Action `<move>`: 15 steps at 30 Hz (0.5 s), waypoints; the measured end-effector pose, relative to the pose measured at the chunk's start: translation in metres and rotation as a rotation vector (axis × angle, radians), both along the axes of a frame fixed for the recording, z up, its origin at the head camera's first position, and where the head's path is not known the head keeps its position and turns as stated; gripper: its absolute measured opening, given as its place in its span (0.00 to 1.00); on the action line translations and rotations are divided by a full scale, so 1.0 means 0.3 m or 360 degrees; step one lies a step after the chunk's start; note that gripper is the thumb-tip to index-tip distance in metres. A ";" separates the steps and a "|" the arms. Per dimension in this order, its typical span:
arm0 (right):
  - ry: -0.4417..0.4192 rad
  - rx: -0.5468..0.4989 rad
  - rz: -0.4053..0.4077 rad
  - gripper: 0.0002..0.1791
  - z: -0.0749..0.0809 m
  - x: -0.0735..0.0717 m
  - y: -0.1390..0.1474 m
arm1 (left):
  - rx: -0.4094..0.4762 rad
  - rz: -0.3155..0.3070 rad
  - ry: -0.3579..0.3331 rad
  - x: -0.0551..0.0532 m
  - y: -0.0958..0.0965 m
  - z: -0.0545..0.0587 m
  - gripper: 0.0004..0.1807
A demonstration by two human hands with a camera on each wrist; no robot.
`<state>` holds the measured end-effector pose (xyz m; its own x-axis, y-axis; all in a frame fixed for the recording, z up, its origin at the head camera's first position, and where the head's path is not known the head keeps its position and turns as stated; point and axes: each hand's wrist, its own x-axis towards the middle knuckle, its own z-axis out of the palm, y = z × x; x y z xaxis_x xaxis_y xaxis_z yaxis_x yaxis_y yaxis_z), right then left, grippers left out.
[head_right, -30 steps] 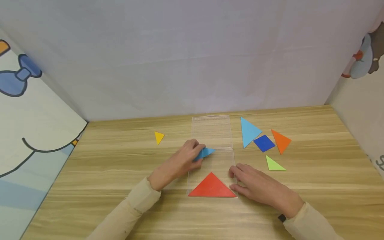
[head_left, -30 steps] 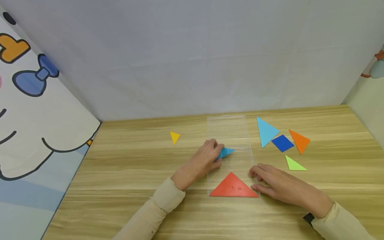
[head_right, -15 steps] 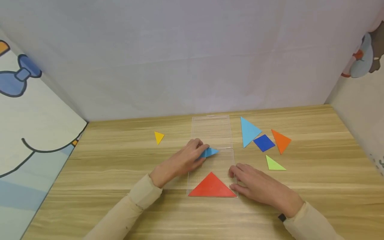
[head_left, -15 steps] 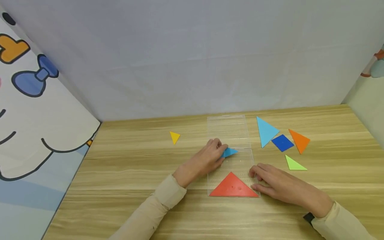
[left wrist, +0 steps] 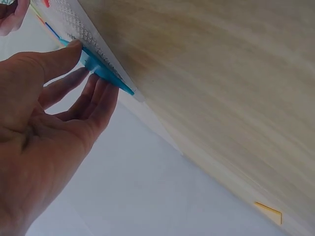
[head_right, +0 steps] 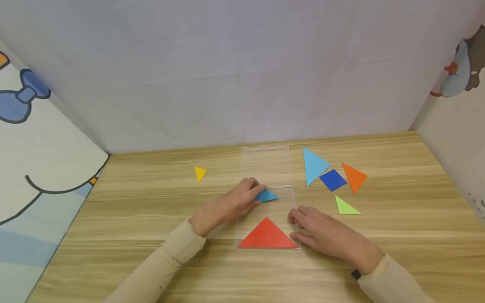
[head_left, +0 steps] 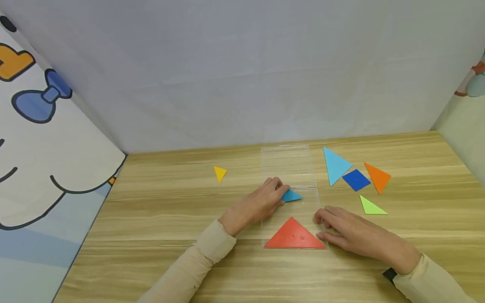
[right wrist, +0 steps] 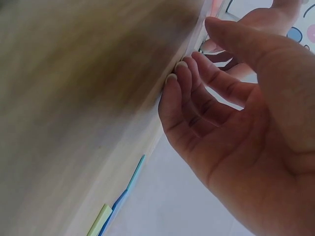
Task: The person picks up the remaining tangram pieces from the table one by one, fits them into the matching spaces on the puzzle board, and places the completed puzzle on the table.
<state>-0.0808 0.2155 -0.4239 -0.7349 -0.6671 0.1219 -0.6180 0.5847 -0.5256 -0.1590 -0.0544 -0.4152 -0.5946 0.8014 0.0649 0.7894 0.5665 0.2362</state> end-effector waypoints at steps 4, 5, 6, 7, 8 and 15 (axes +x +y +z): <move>0.0000 0.0005 -0.0005 0.09 0.001 0.003 -0.004 | 0.0054 -0.0043 0.0009 -0.003 -0.006 -0.007 0.17; 0.0001 0.0006 -0.0005 0.09 0.001 0.003 -0.004 | 0.0070 -0.0058 0.0017 -0.004 -0.007 -0.009 0.17; 0.0005 0.0007 -0.0006 0.09 0.002 0.004 -0.004 | 0.0082 -0.0070 0.0024 -0.004 -0.008 -0.010 0.17; 0.0006 0.0009 -0.0008 0.09 0.002 0.004 -0.004 | 0.0097 -0.0083 0.0030 -0.005 -0.009 -0.012 0.17; 0.0005 0.0011 -0.0011 0.09 0.002 0.005 -0.005 | 0.0106 -0.0092 0.0038 -0.005 -0.010 -0.013 0.17; -0.0012 0.0017 -0.0024 0.09 0.003 0.006 -0.004 | 0.0062 -0.0086 0.0051 -0.001 -0.008 -0.009 0.16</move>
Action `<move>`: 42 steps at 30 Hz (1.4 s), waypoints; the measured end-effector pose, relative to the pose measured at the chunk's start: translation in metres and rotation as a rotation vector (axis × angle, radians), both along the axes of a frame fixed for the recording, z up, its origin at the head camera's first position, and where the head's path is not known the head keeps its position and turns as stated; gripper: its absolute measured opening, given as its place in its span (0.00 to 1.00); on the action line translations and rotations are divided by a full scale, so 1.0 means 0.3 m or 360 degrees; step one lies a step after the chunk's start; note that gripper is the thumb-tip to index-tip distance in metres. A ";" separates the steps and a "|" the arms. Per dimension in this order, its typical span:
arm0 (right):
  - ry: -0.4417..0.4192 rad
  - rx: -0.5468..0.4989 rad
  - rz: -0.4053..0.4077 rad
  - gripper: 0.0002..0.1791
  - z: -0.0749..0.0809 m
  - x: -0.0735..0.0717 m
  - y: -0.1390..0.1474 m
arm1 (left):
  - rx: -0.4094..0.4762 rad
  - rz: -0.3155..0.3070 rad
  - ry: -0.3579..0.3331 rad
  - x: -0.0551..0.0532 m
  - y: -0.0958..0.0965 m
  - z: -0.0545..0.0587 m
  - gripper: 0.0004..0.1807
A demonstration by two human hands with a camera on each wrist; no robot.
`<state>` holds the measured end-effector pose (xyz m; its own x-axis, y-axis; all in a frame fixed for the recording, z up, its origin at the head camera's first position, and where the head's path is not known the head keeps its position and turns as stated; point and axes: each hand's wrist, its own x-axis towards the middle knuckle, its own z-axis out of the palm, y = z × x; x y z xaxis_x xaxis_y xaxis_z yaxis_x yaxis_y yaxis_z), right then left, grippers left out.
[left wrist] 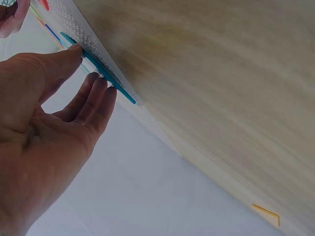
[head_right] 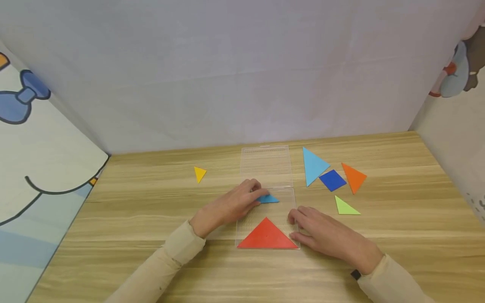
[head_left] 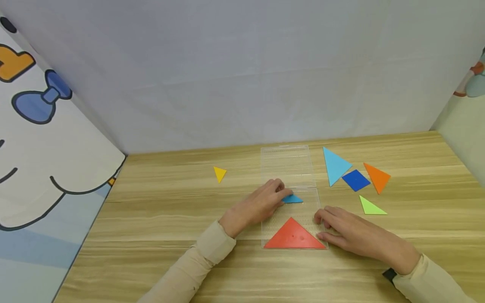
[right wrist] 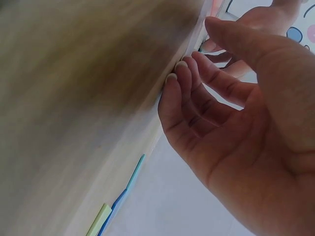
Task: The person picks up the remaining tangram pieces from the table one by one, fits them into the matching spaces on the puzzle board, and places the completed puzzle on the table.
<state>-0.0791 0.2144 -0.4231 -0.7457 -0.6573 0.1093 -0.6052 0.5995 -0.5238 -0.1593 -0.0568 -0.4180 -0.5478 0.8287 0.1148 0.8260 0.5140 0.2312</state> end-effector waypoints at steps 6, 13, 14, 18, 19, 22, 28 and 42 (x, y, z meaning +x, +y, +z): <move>0.0002 -0.0007 0.0005 0.09 0.000 -0.001 0.001 | 0.0016 0.0001 0.0007 0.000 -0.003 -0.003 0.16; -0.0018 0.0004 0.0003 0.08 -0.001 -0.002 0.001 | 0.0067 -0.0026 -0.0011 -0.002 -0.007 -0.007 0.15; -0.0023 0.0005 0.0003 0.08 -0.001 -0.002 0.001 | 0.0069 -0.0031 -0.0016 -0.003 -0.006 -0.008 0.15; -0.0033 0.0013 0.0000 0.08 -0.002 -0.002 0.001 | 0.0078 -0.0039 -0.0024 -0.004 -0.002 -0.010 0.15; -0.0035 0.0014 -0.0001 0.08 -0.002 -0.002 0.002 | 0.0081 -0.0038 -0.0027 -0.004 -0.001 -0.011 0.15; -0.0044 0.0015 0.0000 0.08 -0.002 -0.002 0.002 | 0.0092 -0.0038 -0.0043 -0.004 -0.002 -0.012 0.15; -0.0028 0.0001 0.0009 0.08 -0.002 -0.002 0.002 | 0.0166 -0.0033 -0.0233 -0.013 -0.017 -0.009 0.23; -0.0029 0.0008 -0.0003 0.08 0.001 -0.005 0.001 | 0.0263 0.0054 -0.0286 -0.034 -0.042 -0.010 0.29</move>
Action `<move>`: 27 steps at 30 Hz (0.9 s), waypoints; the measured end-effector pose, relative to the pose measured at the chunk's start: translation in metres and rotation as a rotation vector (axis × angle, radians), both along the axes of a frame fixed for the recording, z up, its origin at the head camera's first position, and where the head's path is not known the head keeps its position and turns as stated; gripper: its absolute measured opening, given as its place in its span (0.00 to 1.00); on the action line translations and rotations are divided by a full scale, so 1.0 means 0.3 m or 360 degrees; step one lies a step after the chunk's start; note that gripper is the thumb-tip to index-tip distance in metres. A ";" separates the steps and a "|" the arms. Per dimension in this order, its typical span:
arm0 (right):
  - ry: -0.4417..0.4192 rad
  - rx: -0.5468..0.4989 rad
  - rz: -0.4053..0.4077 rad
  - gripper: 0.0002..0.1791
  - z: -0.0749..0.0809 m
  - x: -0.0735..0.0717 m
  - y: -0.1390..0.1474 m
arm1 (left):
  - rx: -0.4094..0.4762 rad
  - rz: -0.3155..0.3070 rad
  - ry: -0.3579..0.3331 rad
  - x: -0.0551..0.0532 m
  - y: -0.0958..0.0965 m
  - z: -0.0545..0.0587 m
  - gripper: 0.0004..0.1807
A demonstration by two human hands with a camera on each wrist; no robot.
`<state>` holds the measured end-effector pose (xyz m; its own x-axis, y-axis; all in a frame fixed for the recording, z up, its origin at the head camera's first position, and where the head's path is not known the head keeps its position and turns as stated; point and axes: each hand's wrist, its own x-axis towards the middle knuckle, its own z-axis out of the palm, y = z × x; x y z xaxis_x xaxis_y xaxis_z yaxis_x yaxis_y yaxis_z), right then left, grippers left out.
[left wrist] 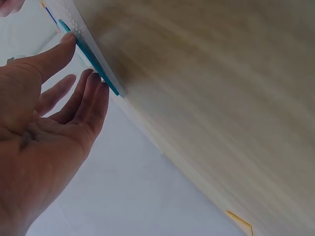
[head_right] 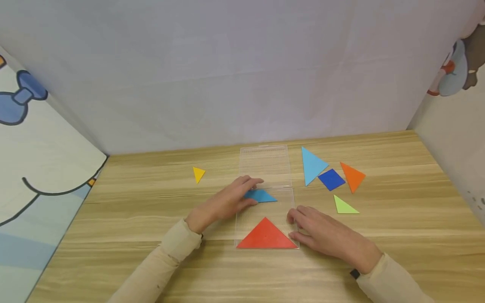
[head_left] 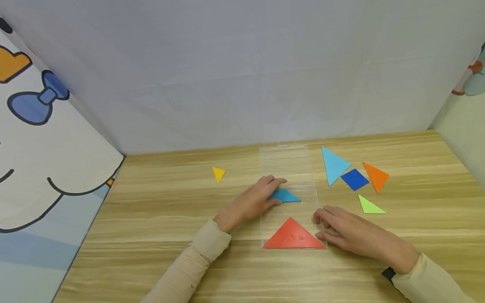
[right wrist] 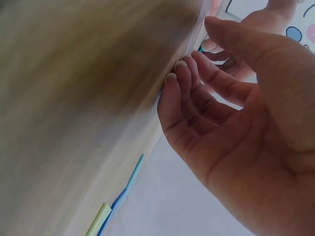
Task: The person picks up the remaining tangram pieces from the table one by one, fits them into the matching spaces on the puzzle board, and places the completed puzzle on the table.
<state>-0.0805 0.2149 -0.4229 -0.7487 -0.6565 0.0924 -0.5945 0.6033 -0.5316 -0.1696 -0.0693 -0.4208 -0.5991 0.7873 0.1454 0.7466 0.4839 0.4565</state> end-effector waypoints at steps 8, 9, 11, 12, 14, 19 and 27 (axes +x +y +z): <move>-0.0022 -0.0009 -0.0003 0.09 0.003 -0.004 0.001 | 0.0078 -0.0012 -0.0037 -0.009 0.003 0.001 0.24; -0.0019 -0.0015 0.0004 0.09 0.003 -0.005 0.002 | 0.0078 -0.0015 -0.0041 -0.010 0.003 0.001 0.23; -0.0026 -0.0014 0.0001 0.09 0.002 -0.004 0.001 | 0.0056 -0.0023 -0.0047 -0.012 0.003 0.001 0.22; -0.0029 -0.0015 0.0003 0.08 0.001 -0.004 0.001 | 0.0039 -0.0029 -0.0051 -0.012 0.003 0.002 0.22; -0.0039 -0.0014 0.0003 0.08 -0.001 -0.004 0.001 | -0.0022 -0.0034 -0.0032 -0.012 0.005 0.005 0.21; -0.0042 -0.0016 0.0002 0.08 -0.002 -0.005 0.000 | -0.0188 -0.0036 0.0063 -0.010 0.013 0.010 0.20; -0.0003 -0.0036 0.0018 0.09 -0.007 -0.007 0.009 | -0.0258 -0.0007 0.0071 -0.004 0.015 0.006 0.21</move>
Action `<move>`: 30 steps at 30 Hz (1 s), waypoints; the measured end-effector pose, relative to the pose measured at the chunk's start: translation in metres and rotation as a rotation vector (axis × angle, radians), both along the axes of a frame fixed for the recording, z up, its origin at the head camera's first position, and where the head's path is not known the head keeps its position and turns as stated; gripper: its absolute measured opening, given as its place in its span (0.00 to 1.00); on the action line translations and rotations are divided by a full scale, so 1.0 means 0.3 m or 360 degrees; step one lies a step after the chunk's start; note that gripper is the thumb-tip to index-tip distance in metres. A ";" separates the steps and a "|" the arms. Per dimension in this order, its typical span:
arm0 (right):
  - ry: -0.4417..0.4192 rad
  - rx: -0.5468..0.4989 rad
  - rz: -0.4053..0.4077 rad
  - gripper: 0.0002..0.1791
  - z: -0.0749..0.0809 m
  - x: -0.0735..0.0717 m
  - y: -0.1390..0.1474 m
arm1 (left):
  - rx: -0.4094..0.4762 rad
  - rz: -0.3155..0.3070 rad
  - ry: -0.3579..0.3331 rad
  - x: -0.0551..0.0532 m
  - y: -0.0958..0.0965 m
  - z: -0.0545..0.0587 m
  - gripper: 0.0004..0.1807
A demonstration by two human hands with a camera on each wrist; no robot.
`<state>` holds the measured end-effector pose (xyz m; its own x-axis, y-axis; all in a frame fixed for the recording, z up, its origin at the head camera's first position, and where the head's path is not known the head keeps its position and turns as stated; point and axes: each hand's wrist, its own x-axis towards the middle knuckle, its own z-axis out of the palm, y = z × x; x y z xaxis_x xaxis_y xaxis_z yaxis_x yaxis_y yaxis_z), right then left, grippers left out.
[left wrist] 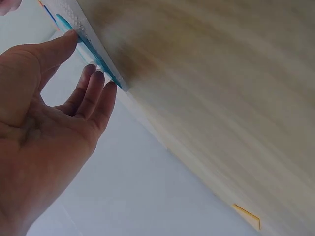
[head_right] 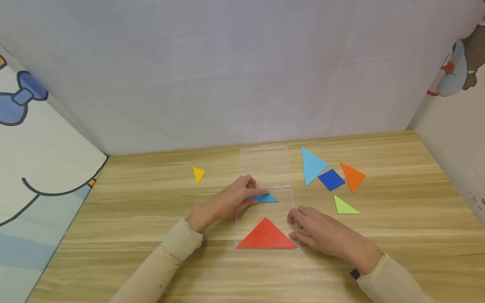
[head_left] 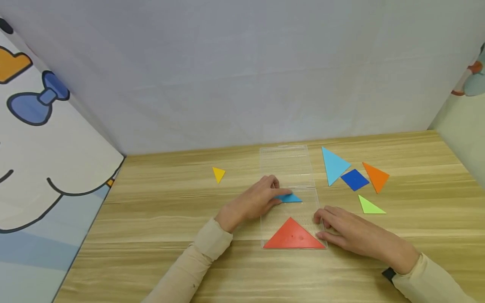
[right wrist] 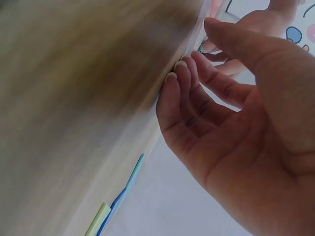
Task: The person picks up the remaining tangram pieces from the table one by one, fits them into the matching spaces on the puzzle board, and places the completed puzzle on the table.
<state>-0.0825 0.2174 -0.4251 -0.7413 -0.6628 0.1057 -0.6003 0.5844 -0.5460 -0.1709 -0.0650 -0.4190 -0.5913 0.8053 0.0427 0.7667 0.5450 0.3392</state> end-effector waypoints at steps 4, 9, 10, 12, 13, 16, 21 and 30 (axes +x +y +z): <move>0.0000 0.0000 -0.0005 0.10 0.000 0.001 0.001 | 0.0009 0.0028 -0.0015 0.005 0.002 0.001 0.21; -0.0015 0.0004 -0.0009 0.10 -0.002 0.000 0.001 | 0.0019 0.0060 0.0034 0.008 0.003 -0.005 0.20; -0.0015 0.0003 -0.0008 0.10 -0.002 -0.001 0.001 | 0.0025 0.0064 0.0045 0.008 0.003 -0.005 0.19; -0.0001 0.0002 -0.0006 0.10 -0.004 -0.001 0.000 | 0.0044 0.0064 0.0073 0.009 0.002 -0.008 0.19; 0.0005 0.0001 -0.0004 0.10 -0.004 -0.001 0.000 | 0.0058 0.0061 0.0082 0.009 0.002 -0.008 0.18; 0.0011 -0.0001 -0.0001 0.10 -0.004 -0.002 0.000 | 0.0105 0.0056 0.0118 0.010 0.002 -0.009 0.18; 0.0009 -0.0008 0.0004 0.10 -0.003 -0.001 0.000 | 0.0122 0.0081 0.0159 0.015 0.003 -0.008 0.19; 0.0031 -0.0015 0.0013 0.10 -0.005 -0.002 0.000 | 0.0050 0.0161 0.0221 0.040 -0.005 -0.005 0.22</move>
<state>-0.0831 0.2173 -0.4265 -0.7336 -0.6677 0.1265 -0.6158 0.5743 -0.5395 -0.1587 -0.0666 -0.4205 -0.6557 0.7391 0.1540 0.7494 0.6123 0.2522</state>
